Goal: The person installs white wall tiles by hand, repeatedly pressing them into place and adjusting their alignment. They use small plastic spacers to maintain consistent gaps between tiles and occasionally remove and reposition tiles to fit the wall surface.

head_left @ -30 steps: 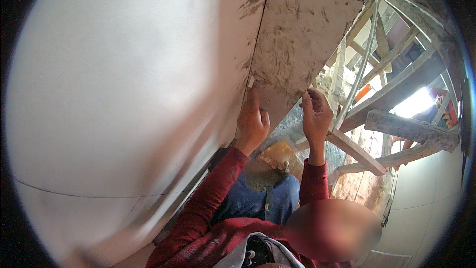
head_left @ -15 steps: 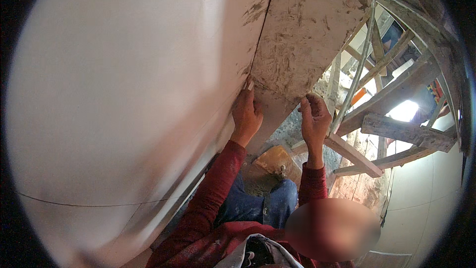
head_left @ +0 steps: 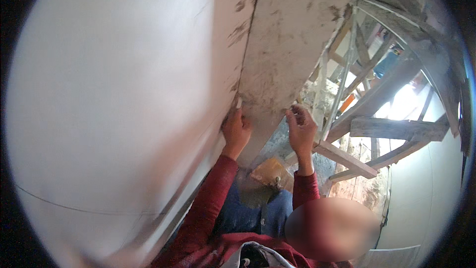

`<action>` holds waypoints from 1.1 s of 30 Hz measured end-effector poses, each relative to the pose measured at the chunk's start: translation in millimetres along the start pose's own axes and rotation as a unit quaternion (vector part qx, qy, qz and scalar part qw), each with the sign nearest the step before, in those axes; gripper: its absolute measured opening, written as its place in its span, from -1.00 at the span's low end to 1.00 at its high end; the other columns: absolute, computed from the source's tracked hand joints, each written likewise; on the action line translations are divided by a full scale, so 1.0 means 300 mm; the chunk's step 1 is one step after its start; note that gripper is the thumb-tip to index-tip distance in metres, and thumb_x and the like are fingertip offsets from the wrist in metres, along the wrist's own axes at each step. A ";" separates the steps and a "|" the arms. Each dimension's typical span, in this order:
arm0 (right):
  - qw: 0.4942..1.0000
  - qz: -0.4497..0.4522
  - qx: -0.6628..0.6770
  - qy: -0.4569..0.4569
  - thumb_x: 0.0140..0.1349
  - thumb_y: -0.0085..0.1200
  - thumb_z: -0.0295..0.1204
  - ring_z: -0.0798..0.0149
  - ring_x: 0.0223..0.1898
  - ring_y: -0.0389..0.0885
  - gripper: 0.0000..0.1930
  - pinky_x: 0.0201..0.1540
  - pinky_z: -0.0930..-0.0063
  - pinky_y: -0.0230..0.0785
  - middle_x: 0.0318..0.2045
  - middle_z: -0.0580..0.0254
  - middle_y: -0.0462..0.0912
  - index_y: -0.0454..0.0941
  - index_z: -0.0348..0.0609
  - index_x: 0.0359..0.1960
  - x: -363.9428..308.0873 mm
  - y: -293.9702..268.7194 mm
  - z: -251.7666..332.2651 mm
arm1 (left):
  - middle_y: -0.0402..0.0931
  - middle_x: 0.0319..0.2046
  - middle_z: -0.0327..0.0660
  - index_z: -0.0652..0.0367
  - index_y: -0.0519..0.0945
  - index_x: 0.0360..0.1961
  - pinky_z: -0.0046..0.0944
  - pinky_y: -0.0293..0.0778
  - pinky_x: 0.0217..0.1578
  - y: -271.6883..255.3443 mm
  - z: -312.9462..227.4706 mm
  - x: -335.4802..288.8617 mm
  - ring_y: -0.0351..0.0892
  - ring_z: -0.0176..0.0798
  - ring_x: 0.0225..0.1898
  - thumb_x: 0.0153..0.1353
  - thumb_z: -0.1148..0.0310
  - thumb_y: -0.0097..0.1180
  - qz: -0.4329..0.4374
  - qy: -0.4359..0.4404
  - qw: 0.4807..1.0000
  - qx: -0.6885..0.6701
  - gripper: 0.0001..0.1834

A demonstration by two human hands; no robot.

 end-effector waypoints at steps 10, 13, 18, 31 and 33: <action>0.896 -0.205 -0.132 -0.371 0.21 0.20 -0.55 0.08 -0.23 0.60 -0.82 -0.17 0.31 0.45 -0.25 0.04 0.64 0.66 -0.24 -0.14 0.182 -0.193 0.535 | 0.41 -0.41 -0.11 0.33 0.48 -0.14 -0.20 0.38 -0.32 -0.002 0.003 -0.009 0.43 -0.15 -0.37 0.10 0.58 0.06 0.024 -0.083 0.989 -0.122 -0.74; 0.839 -0.186 -0.229 -0.457 0.17 0.23 -0.53 0.05 -0.09 0.57 -0.71 -0.01 0.18 0.41 -0.09 0.12 0.60 0.62 -0.16 -0.04 0.304 -0.191 0.709 | 0.44 -0.35 -0.16 0.31 0.47 0.08 -0.24 0.41 -0.29 0.019 -0.022 -0.029 0.43 -0.23 -0.36 0.11 0.60 0.04 0.028 -0.118 0.979 -0.161 -0.56; 0.715 -0.216 -0.376 -0.547 0.21 0.23 -0.29 0.07 0.06 0.53 -0.58 0.19 0.01 0.30 0.05 0.24 0.56 0.55 -0.02 0.12 0.515 -0.087 0.836 | 0.49 -0.17 -0.13 0.27 0.30 0.37 -0.28 0.50 -0.23 0.020 -0.027 -0.109 0.50 -0.22 -0.22 0.15 0.61 0.05 -0.036 -0.155 0.948 -0.274 -0.32; 0.685 -0.152 -0.500 -0.507 0.28 0.06 -0.24 0.12 -0.07 0.56 -0.59 0.10 0.14 0.35 0.03 0.11 0.59 0.55 -0.18 0.09 0.583 -0.017 0.881 | 0.37 -0.23 -0.14 0.34 0.42 0.19 -0.29 0.41 -0.42 0.059 -0.076 -0.043 0.38 -0.23 -0.33 0.26 0.28 0.31 -0.106 -0.088 0.965 -0.222 -0.44; 0.680 -0.164 -0.488 -0.523 0.27 0.08 -0.24 0.13 -0.02 0.52 -0.52 0.12 0.13 0.32 0.06 0.13 0.57 0.50 -0.19 0.19 0.589 -0.020 0.860 | 0.36 -0.25 -0.16 0.34 0.42 0.19 -0.30 0.37 -0.44 0.055 -0.085 -0.046 0.36 -0.27 -0.33 0.24 0.27 0.33 -0.085 -0.099 0.968 -0.214 -0.42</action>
Point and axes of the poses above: each hand's wrist, its own x-axis towards the middle knuckle, its own y-axis out of the palm, z = x × y, the point moved 4 cm from there along x, towards the middle knuckle
